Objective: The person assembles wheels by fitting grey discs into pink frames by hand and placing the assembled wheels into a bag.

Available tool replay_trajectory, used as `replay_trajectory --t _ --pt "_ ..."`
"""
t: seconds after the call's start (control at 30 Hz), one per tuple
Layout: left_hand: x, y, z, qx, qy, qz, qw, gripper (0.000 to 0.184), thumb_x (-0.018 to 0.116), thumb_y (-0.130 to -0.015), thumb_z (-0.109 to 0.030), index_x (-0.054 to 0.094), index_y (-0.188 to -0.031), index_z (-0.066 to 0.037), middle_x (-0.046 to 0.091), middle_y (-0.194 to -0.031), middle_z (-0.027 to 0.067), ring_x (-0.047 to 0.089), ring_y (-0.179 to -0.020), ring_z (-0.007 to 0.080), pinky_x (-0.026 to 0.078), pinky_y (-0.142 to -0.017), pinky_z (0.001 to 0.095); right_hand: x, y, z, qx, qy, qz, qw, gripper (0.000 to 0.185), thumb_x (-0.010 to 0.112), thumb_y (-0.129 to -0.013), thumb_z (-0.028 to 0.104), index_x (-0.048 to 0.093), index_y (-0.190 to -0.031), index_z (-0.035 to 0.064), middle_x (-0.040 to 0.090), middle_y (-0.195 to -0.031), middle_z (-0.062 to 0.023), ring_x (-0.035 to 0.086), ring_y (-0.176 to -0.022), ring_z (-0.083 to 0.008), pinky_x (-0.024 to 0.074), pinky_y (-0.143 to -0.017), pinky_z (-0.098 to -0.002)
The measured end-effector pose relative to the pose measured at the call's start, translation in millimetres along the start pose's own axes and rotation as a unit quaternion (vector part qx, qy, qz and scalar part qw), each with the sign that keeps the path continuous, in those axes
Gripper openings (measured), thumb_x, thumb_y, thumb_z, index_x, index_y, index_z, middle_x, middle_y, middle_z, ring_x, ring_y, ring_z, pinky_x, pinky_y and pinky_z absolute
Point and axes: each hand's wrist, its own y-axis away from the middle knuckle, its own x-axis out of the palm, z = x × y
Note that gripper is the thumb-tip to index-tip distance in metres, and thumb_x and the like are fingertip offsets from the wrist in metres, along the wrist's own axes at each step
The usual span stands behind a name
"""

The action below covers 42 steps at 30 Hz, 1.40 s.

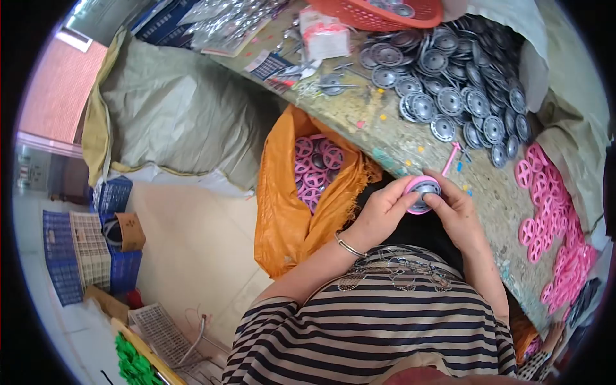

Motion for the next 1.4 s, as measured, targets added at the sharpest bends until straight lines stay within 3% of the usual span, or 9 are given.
replay_trajectory --t 0.37,0.47,0.6,0.7,0.8,0.93,1.07,1.17,1.4 --pt "-49.6 38.2 -12.7 0.041 -0.049 -0.086 0.994 0.031 0.050 -0.095 -0.014 0.053 -0.123 0.001 0.059 -0.118 0.0098 0.055 -0.109 0.0173 0.040 -0.096 0.0279 48.9 -28.5 -1.2 0.032 0.058 0.131 0.989 0.025 0.068 -0.082 0.009 0.062 -0.105 0.0004 0.066 -0.091 -0.0041 0.060 -0.082 -0.0103 0.0488 -0.076 -0.0258" --pt "-91.5 55.4 3.5 0.114 -0.231 -0.211 0.943 0.031 0.049 -0.095 -0.013 0.054 -0.122 0.001 0.057 -0.118 0.0163 0.054 -0.111 0.0246 0.042 -0.096 0.0316 81.5 -52.0 10.4 0.024 0.102 0.159 0.982 0.029 0.069 -0.081 0.013 0.061 -0.106 0.0005 0.066 -0.093 -0.0081 0.062 -0.083 -0.0139 0.0493 -0.076 -0.0280" --pt "-152.1 82.9 75.4 -0.064 -0.294 -0.393 0.869 0.066 0.070 -0.080 -0.017 0.037 -0.134 0.001 0.038 -0.134 0.0225 0.042 -0.120 0.0365 0.033 -0.104 0.0425 131.4 -84.6 -8.6 -0.107 0.175 0.148 0.968 0.040 0.069 -0.081 0.018 0.055 -0.115 0.0005 0.060 -0.108 -0.0185 0.061 -0.096 -0.0259 0.0477 -0.084 -0.0342" --pt "-168.7 89.3 107.5 -0.070 -0.517 -0.396 0.755 0.100 0.082 -0.064 -0.028 0.024 -0.140 -0.001 0.027 -0.141 0.0274 0.032 -0.126 0.0432 0.027 -0.107 0.0472 144.0 -94.5 -38.1 -0.277 0.362 0.164 0.875 0.068 0.071 -0.076 0.036 0.046 -0.126 -0.0030 0.052 -0.122 -0.0221 0.050 -0.115 -0.0351 0.0385 -0.099 -0.0442" --pt "-167.0 83.0 112.3 -0.179 -0.524 -0.362 0.749 0.099 0.081 -0.065 -0.030 0.025 -0.140 -0.001 0.027 -0.142 0.0261 0.030 -0.127 0.0437 0.027 -0.107 0.0482 142.8 -69.5 -61.6 -0.320 0.515 0.243 0.757 0.093 0.068 -0.066 0.061 0.043 -0.128 -0.0043 0.052 -0.122 -0.0203 0.047 -0.118 -0.0362 0.0263 -0.107 -0.0492" --pt "-193.9 91.0 146.4 -0.232 -0.475 -0.326 0.784 0.045 0.063 -0.082 -0.020 0.049 -0.119 0.001 0.055 -0.113 0.0212 0.051 -0.108 0.0364 0.039 -0.094 0.0433 143.1 -67.5 -62.5 -0.186 0.612 0.387 0.664 0.078 0.063 -0.069 0.064 0.056 -0.114 0.0004 0.056 -0.114 -0.0115 0.047 -0.115 -0.0257 0.0290 -0.103 -0.0465" --pt "-221.5 106.8 113.9 -0.121 -0.419 -0.471 0.767 0.019 0.049 -0.089 -0.009 0.053 -0.102 0.003 0.056 -0.090 0.0179 0.054 -0.086 0.0308 0.043 -0.078 0.0397 147.4 -82.3 -76.6 -0.162 0.595 0.351 0.705 0.051 0.063 -0.075 0.056 0.066 -0.090 0.0076 0.065 -0.088 -0.0084 0.061 -0.090 -0.0262 0.0463 -0.079 -0.0396" --pt "-267.3 130.3 68.5 -0.041 -0.299 -0.572 0.763 0.012 0.045 -0.090 -0.007 0.052 -0.093 0.002 0.047 -0.075 0.0061 0.045 -0.070 0.0187 0.041 -0.068 0.0331 150.9 -83.5 -82.9 -0.111 0.580 0.340 0.732 0.042 0.060 -0.079 0.051 0.067 -0.084 0.0100 0.067 -0.080 -0.0101 0.066 -0.077 -0.0278 0.0504 -0.066 -0.0400" --pt "-322.7 168.0 12.3 -0.048 -0.366 -0.652 0.662 0.017 0.052 -0.090 -0.011 0.058 -0.097 0.003 0.060 -0.089 0.0144 0.055 -0.084 0.0240 0.044 -0.079 0.0352 178.7 -43.7 -52.8 -0.098 0.538 0.480 0.686 0.039 0.057 -0.084 0.047 0.067 -0.091 0.0094 0.068 -0.086 -0.0125 0.066 -0.080 -0.0321 0.0511 -0.067 -0.0432"
